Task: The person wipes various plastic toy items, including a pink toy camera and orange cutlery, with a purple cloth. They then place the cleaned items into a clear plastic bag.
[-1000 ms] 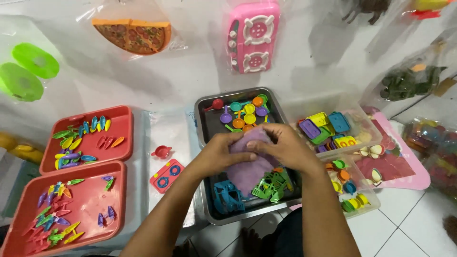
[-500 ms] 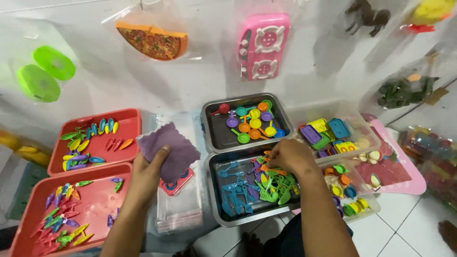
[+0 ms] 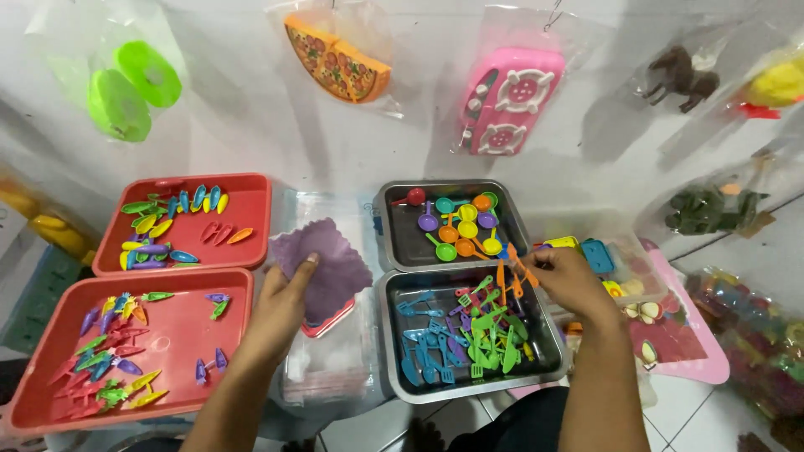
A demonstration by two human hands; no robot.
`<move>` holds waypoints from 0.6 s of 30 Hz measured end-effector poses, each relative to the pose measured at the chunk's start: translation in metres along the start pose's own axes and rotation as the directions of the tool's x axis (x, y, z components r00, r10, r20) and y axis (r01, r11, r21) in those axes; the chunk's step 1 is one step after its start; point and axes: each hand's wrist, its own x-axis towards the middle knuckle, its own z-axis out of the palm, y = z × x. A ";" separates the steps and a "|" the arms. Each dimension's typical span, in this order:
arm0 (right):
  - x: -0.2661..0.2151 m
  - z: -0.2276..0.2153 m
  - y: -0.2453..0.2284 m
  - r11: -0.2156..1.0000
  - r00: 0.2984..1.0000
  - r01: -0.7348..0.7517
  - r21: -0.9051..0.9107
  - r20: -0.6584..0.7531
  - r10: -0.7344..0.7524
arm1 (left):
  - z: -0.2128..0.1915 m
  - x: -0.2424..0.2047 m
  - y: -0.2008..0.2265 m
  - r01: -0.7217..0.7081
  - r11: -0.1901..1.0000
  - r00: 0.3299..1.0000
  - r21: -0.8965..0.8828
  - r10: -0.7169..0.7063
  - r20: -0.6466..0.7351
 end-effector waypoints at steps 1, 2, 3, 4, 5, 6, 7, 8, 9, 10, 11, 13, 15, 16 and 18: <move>0.004 0.001 0.012 0.998 1.000 0.010 0.068 -0.030 -0.008 | 0.000 -0.001 0.000 0.000 1.000 1.000 0.001 0.000 0.026; 0.000 0.001 0.005 0.998 1.000 0.011 0.064 -0.028 -0.009 | 0.001 -0.001 0.001 0.001 1.000 1.000 -0.002 -0.001 0.023; -0.005 0.001 -0.001 0.991 0.999 0.026 0.134 -0.041 -0.020 | 0.003 -0.001 0.003 0.001 1.000 1.000 0.002 -0.001 0.028; -0.009 0.001 -0.007 0.978 0.998 0.041 0.202 -0.056 -0.031 | 0.004 -0.002 0.005 0.001 1.000 0.999 0.006 -0.001 0.033; -0.009 0.004 -0.011 0.978 0.998 0.048 0.201 -0.057 -0.037 | 0.010 -0.007 0.008 -0.005 1.000 1.000 0.003 0.005 0.031; -0.009 0.008 -0.015 0.939 0.984 0.167 0.301 -0.114 -0.138 | 0.015 -0.013 0.011 0.060 0.996 0.998 0.066 -0.061 0.012; -0.006 0.012 -0.021 0.874 0.955 0.289 0.391 -0.180 -0.236 | 0.020 -0.017 0.017 0.121 0.984 0.993 0.128 -0.120 -0.016; -0.016 0.020 -0.041 0.870 0.952 0.300 0.391 -0.181 -0.247 | 0.030 -0.025 0.024 0.112 0.986 0.994 0.125 -0.110 -0.022; -0.027 0.031 -0.059 0.868 0.857 0.464 0.176 -0.337 -0.390 | 0.040 -0.033 0.031 0.224 0.967 0.969 0.121 -0.234 0.077; -0.038 0.042 -0.078 0.817 0.715 0.573 -0.064 -0.449 -0.536 | 0.049 -0.041 0.037 0.332 0.935 0.920 0.129 -0.351 0.175; -0.050 0.048 -0.098 0.811 0.712 0.583 -0.056 -0.446 -0.543 | 0.054 -0.045 0.034 0.326 0.937 0.925 0.127 -0.344 0.163; -0.078 0.063 -0.136 0.420 0.372 0.826 -0.374 -0.198 -0.907 | 0.062 -0.052 0.024 0.449 0.889 0.874 -0.094 -0.415 0.253; -0.082 0.079 -0.140 0.378 0.334 0.854 -0.359 -0.180 -0.925 | 0.059 -0.051 0.018 0.406 0.904 0.883 -0.130 -0.353 0.309; -0.084 0.086 -0.142 0.336 0.296 0.872 -0.356 -0.161 -0.941 | 0.057 -0.050 0.014 0.366 0.915 0.882 -0.170 -0.284 0.376; -0.084 0.091 -0.142 0.377 0.348 0.880 -0.290 -0.148 -0.926 | 0.054 -0.054 0.024 0.290 0.950 0.910 -0.112 -0.238 0.339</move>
